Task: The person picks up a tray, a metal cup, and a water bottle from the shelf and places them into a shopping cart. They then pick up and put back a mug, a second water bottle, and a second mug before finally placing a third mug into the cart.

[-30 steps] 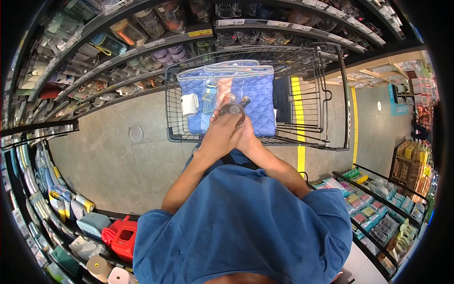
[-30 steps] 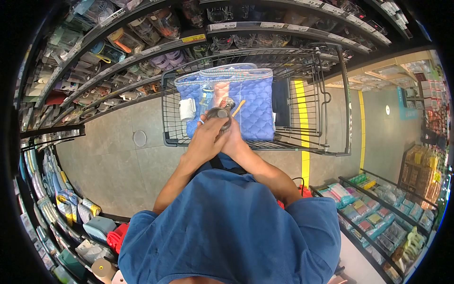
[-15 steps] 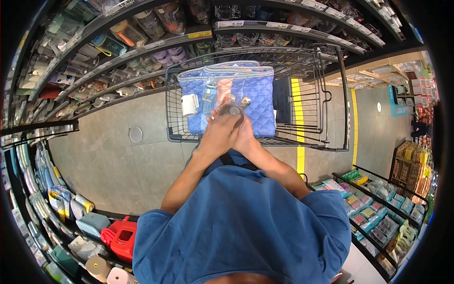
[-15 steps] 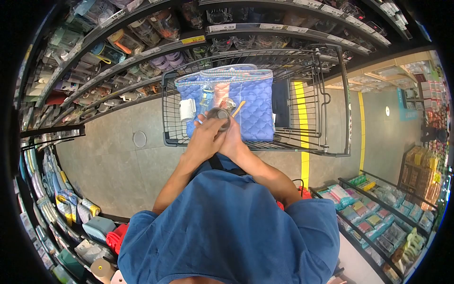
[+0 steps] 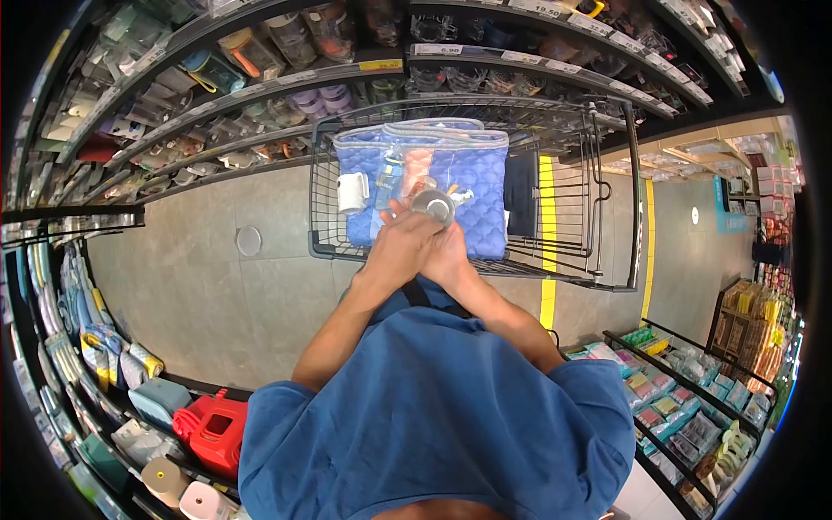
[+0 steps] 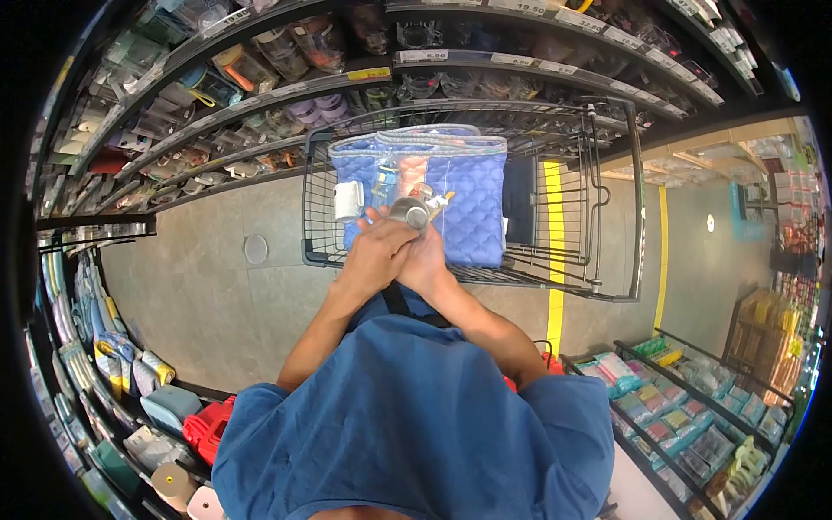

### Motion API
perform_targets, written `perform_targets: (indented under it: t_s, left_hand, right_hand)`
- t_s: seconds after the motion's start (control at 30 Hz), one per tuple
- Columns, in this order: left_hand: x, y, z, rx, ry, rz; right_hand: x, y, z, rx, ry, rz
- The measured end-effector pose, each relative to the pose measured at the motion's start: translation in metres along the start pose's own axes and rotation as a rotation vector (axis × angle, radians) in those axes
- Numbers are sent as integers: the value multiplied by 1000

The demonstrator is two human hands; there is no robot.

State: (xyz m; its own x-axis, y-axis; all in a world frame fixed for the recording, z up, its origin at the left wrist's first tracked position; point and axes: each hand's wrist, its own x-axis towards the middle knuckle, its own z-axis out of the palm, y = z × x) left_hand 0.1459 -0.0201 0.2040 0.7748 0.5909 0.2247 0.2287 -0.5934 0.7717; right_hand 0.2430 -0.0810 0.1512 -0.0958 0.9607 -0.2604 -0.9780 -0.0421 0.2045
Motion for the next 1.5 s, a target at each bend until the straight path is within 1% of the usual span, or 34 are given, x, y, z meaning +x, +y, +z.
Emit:
perform_targets:
  t_s: [0.13,0.17,0.23,0.3,0.37,0.4,0.47,0.5,0.57,0.67,0.7,0.73,0.77,0.83,0.9,0.97,1.0,1.07,1.2,1.27,1.37,1.4,1.47,1.5]
  left_hand:
    - [-1,-12,8,33,4,69]
    - [-3,-10,7,34,6,68]
    - [-6,-5,6,10,52,-28]
    - [-6,-5,6,11,68,-17]
    - [-6,-6,7,11,83,-5]
    - [-6,-7,8,10,95,1]
    - [-6,-7,9,8,108,7]
    - [-6,-5,9,31,86,-7]
    - [-6,-1,9,75,41,-35]
    - [-5,-3,11,120,0,-62]
    - [-7,-10,15,68,43,-13]
    - [-8,-15,17,16,85,37]
    - [-8,-13,16,17,87,37]
    - [-7,-9,12,65,76,52]
    - [-7,-11,13,42,84,55]
    - [-8,-13,14,18,90,58]
    - [-9,-12,15,14,90,46]
    - [-9,-11,15,10,90,35]
    - [-10,-11,16,-12,106,25]
    - [-10,-10,17,-14,115,28]
    - [-9,-7,15,-61,143,12]
    - [-8,-7,15,-69,155,14]
    - [-8,-5,13,-75,172,16]
    - [-8,-3,12,-91,170,-4]
  right_hand:
    - [-1,1,4,61,-57,-20]
    - [-1,2,5,76,-69,-35]
    - [0,3,6,123,-94,-37]
    - [2,1,3,170,-119,-40]
    - [3,-2,-3,81,-34,-26]
    - [3,-2,-2,80,-34,-26]
    - [3,-1,2,168,-119,-36]
    - [3,-2,3,167,-119,-36]
    - [3,-3,3,-63,-229,-42]
    - [3,-4,6,-88,-242,-38]
    - [3,-4,5,-89,-242,-36]
    - [3,-4,3,7,-138,-55]
    - [4,-4,2,102,-34,-74]
    - [4,-4,2,82,-56,-72]
    - [4,-5,2,62,-78,-72]
    - [4,-4,2,168,-25,-101]
    - [4,-5,0,168,-25,-101]
    - [4,-8,-4,95,-40,-59]
    - [3,-9,-5,166,-50,-15]
    - [3,-7,-4,110,-100,-91]
    - [-1,-3,5,27,-133,-130]
    - [-2,-3,7,25,-134,-129]
    - [-3,-5,9,-14,-166,-40]
    - [-2,-6,6,-16,-167,-36]
